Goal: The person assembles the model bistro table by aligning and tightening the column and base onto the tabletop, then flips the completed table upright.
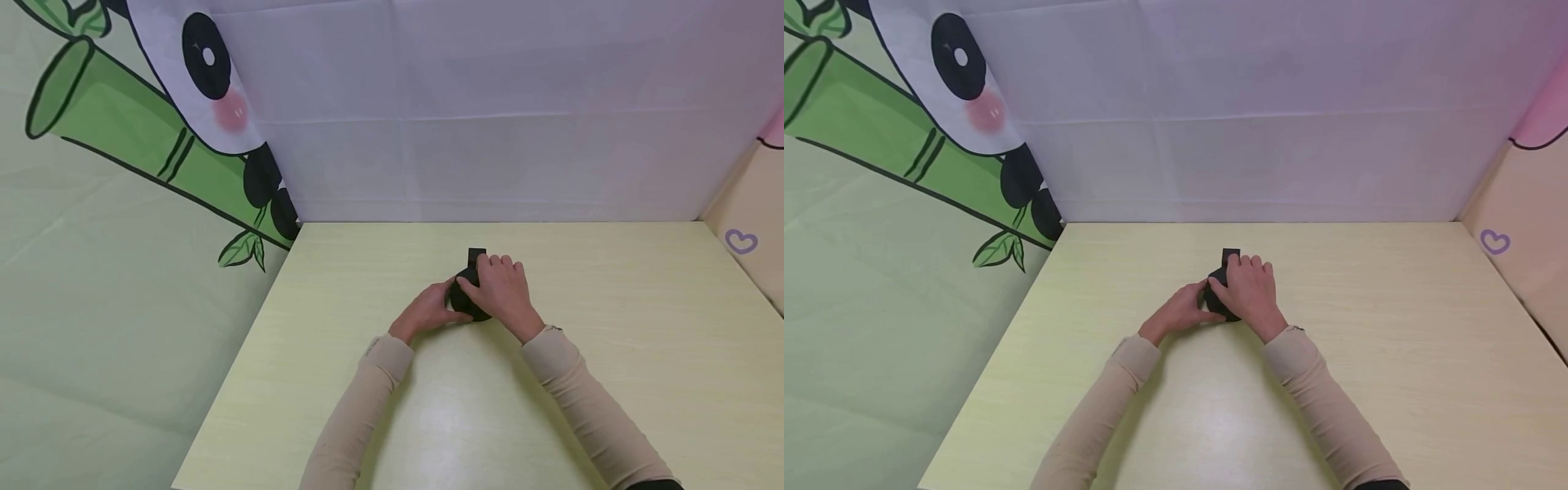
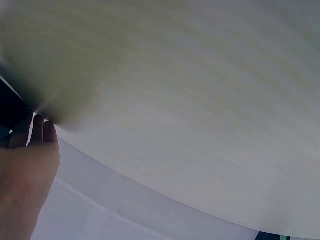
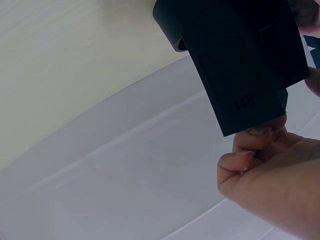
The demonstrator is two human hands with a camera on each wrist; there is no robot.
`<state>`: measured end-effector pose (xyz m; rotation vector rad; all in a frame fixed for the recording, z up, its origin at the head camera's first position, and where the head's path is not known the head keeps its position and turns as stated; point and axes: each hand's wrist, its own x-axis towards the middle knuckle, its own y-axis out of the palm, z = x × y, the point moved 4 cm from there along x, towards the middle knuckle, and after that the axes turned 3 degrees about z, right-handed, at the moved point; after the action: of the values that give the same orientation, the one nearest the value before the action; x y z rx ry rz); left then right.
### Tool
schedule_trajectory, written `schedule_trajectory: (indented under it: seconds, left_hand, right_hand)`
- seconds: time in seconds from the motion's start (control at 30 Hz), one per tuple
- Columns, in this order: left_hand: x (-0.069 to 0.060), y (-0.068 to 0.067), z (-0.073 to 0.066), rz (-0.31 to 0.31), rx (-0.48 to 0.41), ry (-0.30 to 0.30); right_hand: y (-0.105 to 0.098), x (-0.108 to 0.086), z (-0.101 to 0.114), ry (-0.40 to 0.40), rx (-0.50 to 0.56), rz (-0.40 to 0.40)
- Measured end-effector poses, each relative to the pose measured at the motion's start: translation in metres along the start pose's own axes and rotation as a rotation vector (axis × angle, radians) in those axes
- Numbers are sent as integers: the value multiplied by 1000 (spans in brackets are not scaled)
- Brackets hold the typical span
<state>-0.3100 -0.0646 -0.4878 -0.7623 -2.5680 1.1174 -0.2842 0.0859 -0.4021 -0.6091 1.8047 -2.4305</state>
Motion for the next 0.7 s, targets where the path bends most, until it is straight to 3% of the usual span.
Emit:
schedule_trajectory:
  seconds: [0.43, 0.7]
  left_hand:
    - [-1, 0, -2, -2, -12, -16]
    - [0, 0, -3, 11, 2, 3]
  right_hand:
    - [0, -2, -3, 51, 8, 66]
    - [0, -7, -7, -62, 75, 128]
